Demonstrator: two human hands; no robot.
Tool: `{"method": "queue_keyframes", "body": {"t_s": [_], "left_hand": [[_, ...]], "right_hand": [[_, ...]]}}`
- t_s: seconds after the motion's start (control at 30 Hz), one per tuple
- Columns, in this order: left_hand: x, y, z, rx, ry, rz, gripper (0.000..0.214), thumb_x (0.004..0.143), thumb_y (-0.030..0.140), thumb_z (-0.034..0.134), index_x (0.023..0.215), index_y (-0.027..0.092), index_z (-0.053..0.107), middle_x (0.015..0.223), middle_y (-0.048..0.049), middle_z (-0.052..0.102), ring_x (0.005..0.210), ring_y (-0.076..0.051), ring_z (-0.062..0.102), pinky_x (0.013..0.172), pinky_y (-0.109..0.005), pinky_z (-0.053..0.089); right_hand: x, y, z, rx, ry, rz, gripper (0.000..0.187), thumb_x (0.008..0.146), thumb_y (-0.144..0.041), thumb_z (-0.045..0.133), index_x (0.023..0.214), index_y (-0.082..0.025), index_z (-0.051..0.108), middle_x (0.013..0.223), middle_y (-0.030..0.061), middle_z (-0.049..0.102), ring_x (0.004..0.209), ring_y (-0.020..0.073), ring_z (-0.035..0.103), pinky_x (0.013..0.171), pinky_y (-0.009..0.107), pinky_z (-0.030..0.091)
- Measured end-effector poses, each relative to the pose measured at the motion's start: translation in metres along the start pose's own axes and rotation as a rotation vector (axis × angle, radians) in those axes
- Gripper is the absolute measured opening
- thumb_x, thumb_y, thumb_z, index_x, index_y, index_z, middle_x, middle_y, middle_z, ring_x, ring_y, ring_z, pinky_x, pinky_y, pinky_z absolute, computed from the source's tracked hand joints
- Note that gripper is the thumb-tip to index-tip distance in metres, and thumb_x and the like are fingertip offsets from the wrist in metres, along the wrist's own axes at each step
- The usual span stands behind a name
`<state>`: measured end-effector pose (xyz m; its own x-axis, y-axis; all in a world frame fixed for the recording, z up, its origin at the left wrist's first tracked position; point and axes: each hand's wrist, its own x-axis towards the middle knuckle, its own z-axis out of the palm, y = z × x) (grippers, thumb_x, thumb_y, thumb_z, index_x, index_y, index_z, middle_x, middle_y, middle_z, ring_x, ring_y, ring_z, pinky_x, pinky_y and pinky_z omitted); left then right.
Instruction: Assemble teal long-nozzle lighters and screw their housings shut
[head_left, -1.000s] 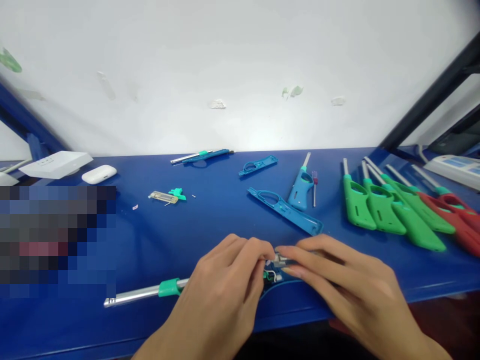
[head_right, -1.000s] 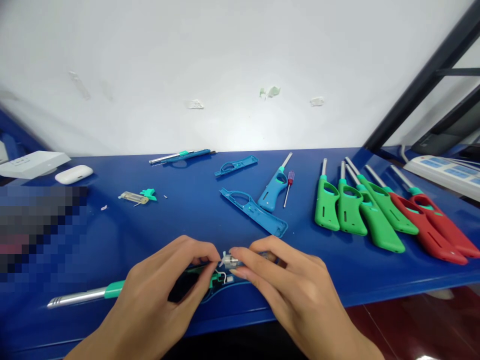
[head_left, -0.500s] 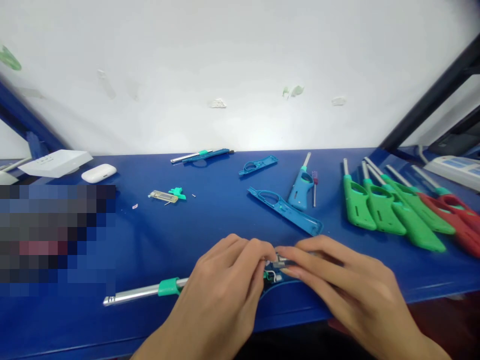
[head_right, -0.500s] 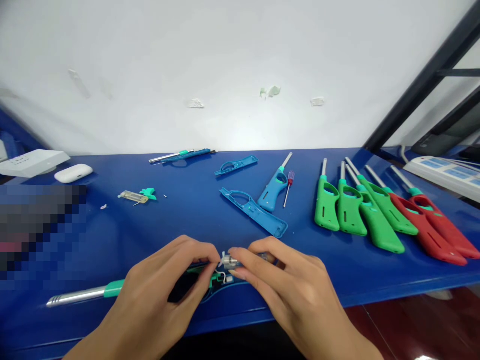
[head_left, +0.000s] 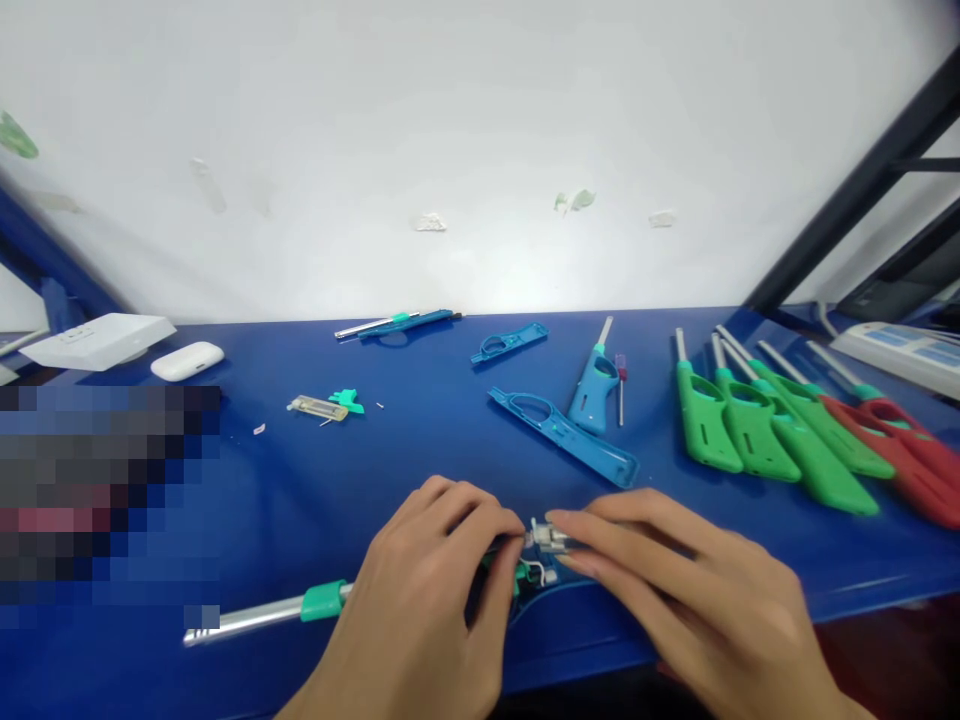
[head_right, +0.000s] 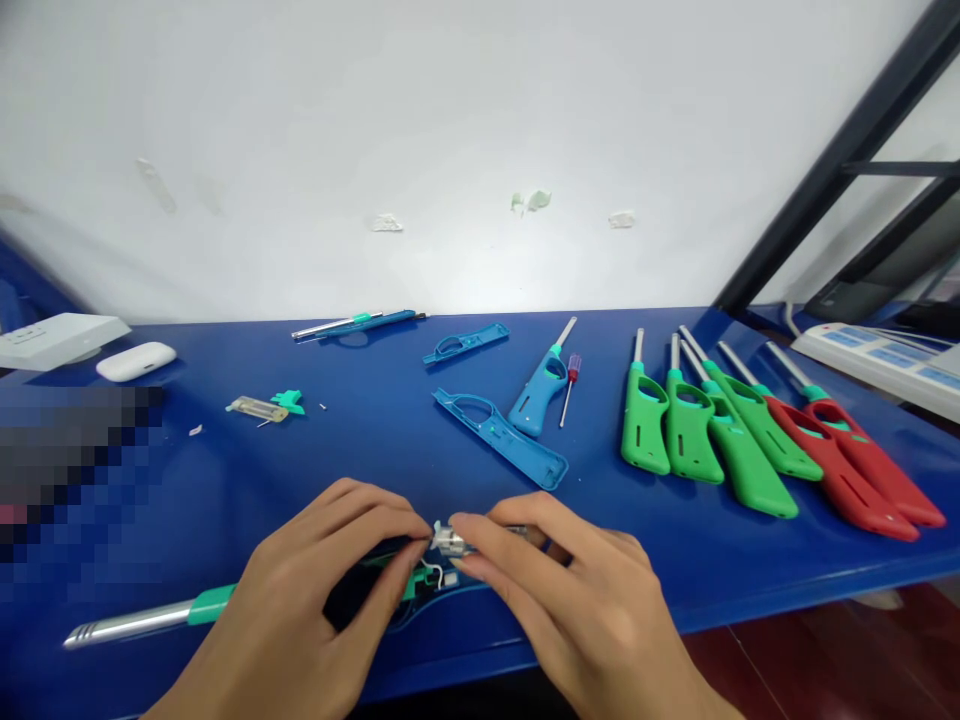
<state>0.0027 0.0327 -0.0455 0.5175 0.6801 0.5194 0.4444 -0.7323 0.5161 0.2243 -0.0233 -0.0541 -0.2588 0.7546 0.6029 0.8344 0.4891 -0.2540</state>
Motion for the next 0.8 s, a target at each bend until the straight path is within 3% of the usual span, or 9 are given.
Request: {"method": "queue_keyframes", "body": {"t_s": [0.27,0.53,0.8], "left_hand": [[0.0007,-0.0063,-0.0024,0.008,-0.014,0.112,0.024,0.099,-0.001,0.052,0.097,0.018,0.066,0.09,-0.0009,0.073,0.081,-0.019,0.062,0.073,-0.035,0.053],[-0.001,-0.0052,-0.0004,0.008,0.006,0.122,0.024,0.099,-0.002,0.054,0.093,0.017,0.068,0.085,-0.002,0.07,0.077,-0.019,0.059,0.07,-0.034,0.052],[-0.0001,-0.004,-0.0016,0.032,0.009,0.123,0.025,0.099,-0.002,0.054,0.091,0.017,0.069,0.082,-0.0009,0.07,0.072,-0.018,0.058,0.067,-0.035,0.05]], "right_hand": [[-0.0048,0.0031,-0.0005,0.095,-0.015,0.006,0.036,0.105,-0.015,0.06,0.135,-0.032,0.071,0.108,0.0023,0.075,0.08,0.0097,0.075,0.07,0.019,0.059],[-0.0074,0.0002,-0.0001,0.107,-0.02,0.005,0.043,0.103,-0.006,0.058,0.135,-0.031,0.072,0.108,0.0022,0.073,0.077,0.0082,0.07,0.065,0.021,0.054],[-0.0087,0.0034,-0.0015,0.024,-0.053,-0.038,0.041,0.106,-0.011,0.057,0.139,-0.033,0.068,0.11,0.0004,0.075,0.082,0.0086,0.074,0.066,0.021,0.055]]}}
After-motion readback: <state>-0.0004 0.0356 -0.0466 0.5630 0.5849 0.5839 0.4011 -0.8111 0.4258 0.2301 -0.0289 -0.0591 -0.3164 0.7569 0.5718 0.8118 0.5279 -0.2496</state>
